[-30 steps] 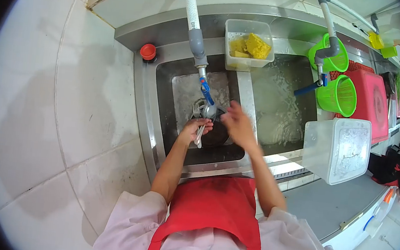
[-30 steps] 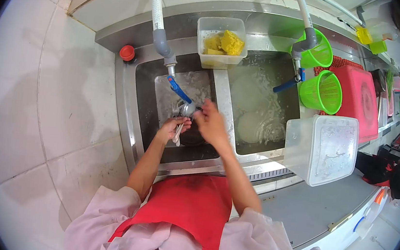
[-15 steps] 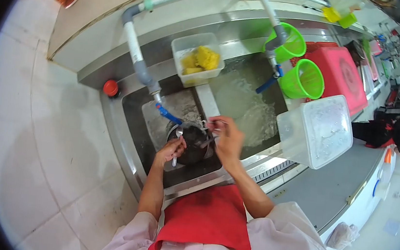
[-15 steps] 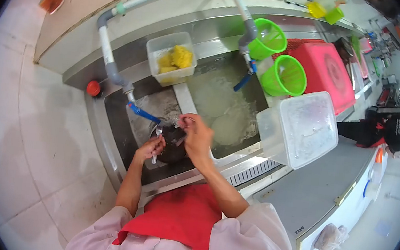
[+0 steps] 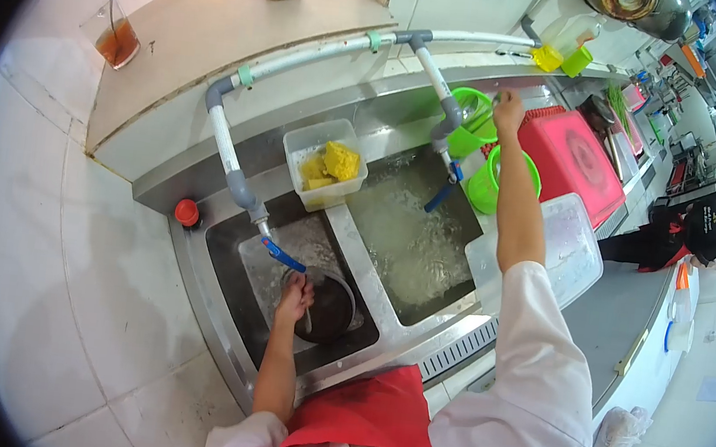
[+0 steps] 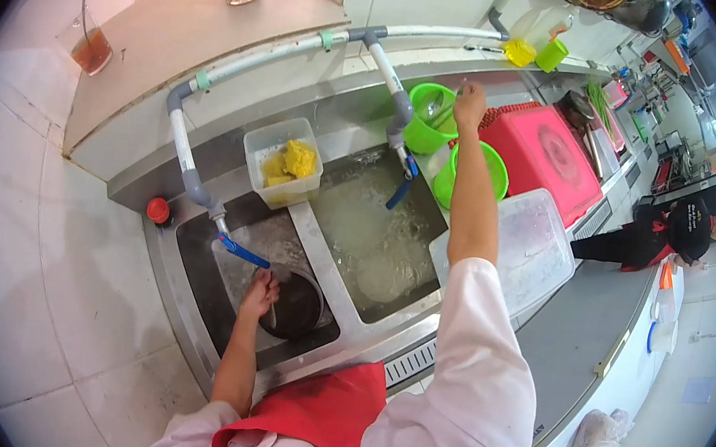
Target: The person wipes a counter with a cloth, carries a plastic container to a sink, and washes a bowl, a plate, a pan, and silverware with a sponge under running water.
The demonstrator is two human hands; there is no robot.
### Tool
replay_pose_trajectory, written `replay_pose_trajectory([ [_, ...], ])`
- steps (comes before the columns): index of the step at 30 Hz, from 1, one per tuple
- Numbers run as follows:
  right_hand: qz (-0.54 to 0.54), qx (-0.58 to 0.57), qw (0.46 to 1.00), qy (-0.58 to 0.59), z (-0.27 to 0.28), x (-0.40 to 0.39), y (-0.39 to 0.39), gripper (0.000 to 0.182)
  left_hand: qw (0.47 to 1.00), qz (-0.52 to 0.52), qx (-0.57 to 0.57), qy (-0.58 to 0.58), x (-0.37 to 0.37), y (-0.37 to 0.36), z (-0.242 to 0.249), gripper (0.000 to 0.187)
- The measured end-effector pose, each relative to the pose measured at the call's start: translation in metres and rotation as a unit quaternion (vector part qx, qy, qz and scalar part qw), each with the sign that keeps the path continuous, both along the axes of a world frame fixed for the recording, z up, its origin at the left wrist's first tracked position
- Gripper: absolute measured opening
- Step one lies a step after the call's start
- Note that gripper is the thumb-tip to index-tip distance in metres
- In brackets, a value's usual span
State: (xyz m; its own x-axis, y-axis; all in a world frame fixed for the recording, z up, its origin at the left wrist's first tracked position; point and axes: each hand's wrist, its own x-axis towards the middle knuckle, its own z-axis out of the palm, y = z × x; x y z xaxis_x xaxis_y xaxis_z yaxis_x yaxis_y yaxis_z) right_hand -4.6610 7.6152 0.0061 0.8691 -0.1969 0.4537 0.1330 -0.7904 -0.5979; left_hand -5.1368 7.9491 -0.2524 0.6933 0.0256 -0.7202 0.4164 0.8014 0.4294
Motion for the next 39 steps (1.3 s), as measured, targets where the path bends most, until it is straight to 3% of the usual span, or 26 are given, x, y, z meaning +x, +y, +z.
replay_pose_trajectory([
  [1, 0.003, 0.002, 1.000, -0.006, -0.006, 0.007, 0.000, 0.027, 0.999, 0.020, 0.028, 0.015, -0.009, 0.001, -0.001, 0.020],
  [3, -0.009, -0.079, 0.991, 0.108, -0.018, 0.010, -0.006, 0.032, 0.998, 0.025, 0.049, 0.037, -0.031, 0.007, 0.011, 0.022],
  [5, -0.020, -0.113, 0.993, -0.034, 0.020, -0.033, 0.008, 0.033, 0.995, 0.025, 0.062, 0.068, -0.049, 0.002, 0.040, 0.023],
  [7, 0.069, 0.023, 0.985, -0.159, 0.069, -0.124, 0.037, 0.029, 0.967, 0.059, 0.246, -0.002, -0.058, -0.015, 0.092, 0.024],
  [9, 0.122, -0.009, 0.981, -0.149, 0.105, -0.256, 0.081, 0.022, 0.953, 0.038, 0.298, -0.050, -0.045, -0.033, 0.150, 0.024],
  [10, 0.217, 0.037, 0.971, -0.098, 0.104, -0.311, 0.099, 0.022, 0.931, 0.017, 0.352, -0.098, -0.035, -0.043, 0.178, 0.025],
  [12, 0.336, 0.060, 0.926, 0.160, 0.094, -0.384, 0.131, 0.018, 0.936, -0.028, 0.318, -0.149, -0.009, -0.066, 0.219, 0.023],
  [14, 0.356, 0.072, 0.921, 0.139, 0.050, -0.391, 0.132, 0.013, 0.866, -0.083, 0.400, -0.289, 0.012, -0.085, 0.210, 0.022],
  [16, 0.373, 0.032, 0.922, 0.102, 0.040, -0.385, 0.120, 0.004, 0.894, -0.113, 0.329, -0.281, 0.030, -0.102, 0.229, 0.023],
  [17, 0.340, -0.031, 0.936, 0.081, 0.055, -0.374, 0.104, 0.008, 0.865, -0.131, 0.353, -0.332, 0.038, -0.106, 0.227, 0.022],
  [19, 0.250, 0.084, 0.960, 0.090, 0.080, -0.333, 0.060, 0.017, 0.815, -0.143, 0.437, -0.353, 0.020, -0.095, 0.204, 0.022],
  [20, 0.229, -0.015, 0.972, -0.051, 0.105, -0.307, 0.037, 0.012, 0.785, -0.142, 0.499, -0.339, 0.011, -0.085, 0.186, 0.021],
  [21, 0.158, -0.079, 0.979, -0.103, 0.114, -0.265, -0.012, 0.007, 0.850, -0.154, 0.450, -0.224, -0.008, -0.074, 0.144, 0.020],
  [22, 0.060, -0.163, 0.980, -0.091, 0.144, -0.246, -0.017, 0.018, 0.836, -0.142, 0.524, -0.074, -0.025, -0.061, 0.107, 0.022],
  [23, -0.017, -0.268, 0.962, -0.059, 0.155, -0.216, -0.033, 0.023, 0.781, -0.207, 0.587, 0.053, -0.041, -0.042, 0.073, 0.027],
  [25, 0.075, -0.407, 0.901, -0.133, 0.120, -0.137, -0.090, 0.023, 0.695, -0.285, 0.616, 0.235, -0.055, -0.018, 0.034, 0.044],
  [27, 0.117, -0.372, 0.918, 0.065, 0.075, -0.081, -0.129, 0.022, 0.689, -0.288, 0.616, 0.252, -0.064, -0.007, -0.012, 0.048],
  [28, 0.119, -0.375, 0.917, 0.062, 0.077, -0.085, -0.117, 0.022, 0.682, -0.291, 0.617, 0.265, -0.065, -0.004, -0.030, 0.053],
  [30, 0.001, -0.268, 0.895, 0.357, 0.080, -0.107, -0.082, 0.025, 0.711, -0.286, 0.590, 0.255, -0.063, 0.001, -0.041, 0.062],
  [31, 0.000, -0.269, 0.896, 0.353, 0.078, -0.110, -0.078, 0.025, 0.703, -0.277, 0.602, 0.257, -0.062, 0.000, -0.042, 0.057],
  [32, 0.042, -0.332, 0.926, 0.176, 0.074, -0.115, -0.076, 0.028, 0.696, -0.268, 0.614, 0.259, -0.062, 0.001, -0.048, 0.052],
  [33, 0.083, -0.386, 0.919, -0.005, 0.072, -0.118, -0.073, 0.031, 0.699, -0.268, 0.612, 0.255, -0.064, 0.005, -0.055, 0.052],
  [34, 0.081, -0.253, 0.963, 0.050, 0.097, -0.164, -0.001, 0.029, 0.712, -0.293, 0.594, 0.232, -0.072, 0.009, -0.071, 0.046],
  [35, 0.191, -0.194, 0.962, 0.016, 0.102, -0.190, 0.045, 0.026, 0.723, -0.319, 0.576, 0.209, -0.073, 0.011, -0.081, 0.042],
  [36, 0.234, -0.088, 0.964, 0.092, 0.110, -0.229, 0.105, 0.023, 0.726, -0.320, 0.572, 0.208, -0.069, 0.008, -0.075, 0.042],
  [39, 0.437, -0.132, 0.875, 0.163, 0.064, -0.240, 0.204, 0.029, 0.764, -0.299, 0.542, 0.183, -0.064, 0.014, -0.046, 0.035],
])
